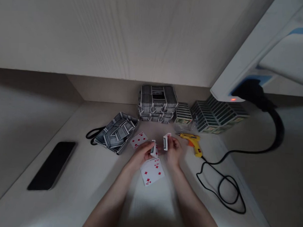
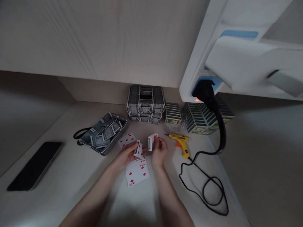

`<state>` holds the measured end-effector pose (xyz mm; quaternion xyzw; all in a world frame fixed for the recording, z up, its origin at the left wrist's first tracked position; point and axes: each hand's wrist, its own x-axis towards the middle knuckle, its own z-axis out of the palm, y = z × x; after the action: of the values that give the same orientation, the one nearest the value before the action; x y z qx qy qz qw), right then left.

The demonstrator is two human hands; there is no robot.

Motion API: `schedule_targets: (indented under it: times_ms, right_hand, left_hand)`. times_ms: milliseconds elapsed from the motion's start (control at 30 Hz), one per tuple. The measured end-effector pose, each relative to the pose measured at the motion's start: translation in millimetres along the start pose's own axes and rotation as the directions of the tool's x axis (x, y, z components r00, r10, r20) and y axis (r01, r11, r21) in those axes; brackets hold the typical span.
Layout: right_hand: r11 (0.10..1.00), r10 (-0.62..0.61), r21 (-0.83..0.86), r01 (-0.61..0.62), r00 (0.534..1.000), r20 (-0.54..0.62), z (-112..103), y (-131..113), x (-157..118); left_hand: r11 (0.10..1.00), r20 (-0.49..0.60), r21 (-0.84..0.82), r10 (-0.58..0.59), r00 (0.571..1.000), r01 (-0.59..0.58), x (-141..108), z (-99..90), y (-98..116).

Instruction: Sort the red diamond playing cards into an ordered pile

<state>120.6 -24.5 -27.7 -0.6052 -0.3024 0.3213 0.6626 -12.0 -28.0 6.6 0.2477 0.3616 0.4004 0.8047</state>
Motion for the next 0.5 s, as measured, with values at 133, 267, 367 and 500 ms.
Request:
schedule_targets:
  times_ms: [133, 267, 367, 500]
  right_hand:
    - [0.998, -0.049, -0.05, 0.047, 0.998, -0.042, -2, 7, 5]
    - [0.989, -0.112, -0.1, 0.106, 0.992, -0.059, -3, 7, 4]
    - [0.989, -0.096, -0.111, 0.097, 0.995, 0.018, -2, 2, 1]
    - [0.997, -0.015, -0.074, 0.035, 0.968, 0.25, 2, -3, -7]
  left_hand:
    - [0.985, -0.127, 0.077, 0.166, 0.978, -0.157, 6, -2.5, -4]
    - [0.87, -0.115, 0.354, 0.403, 0.908, -0.342, 10, -7.4, -11]
    - [0.673, -0.01, 0.564, 0.585, 0.811, -0.478, 10, -9.1, -15]
    - [0.455, 0.079, 0.749, 0.66, 0.747, -0.482, 7, -8.0, -16]
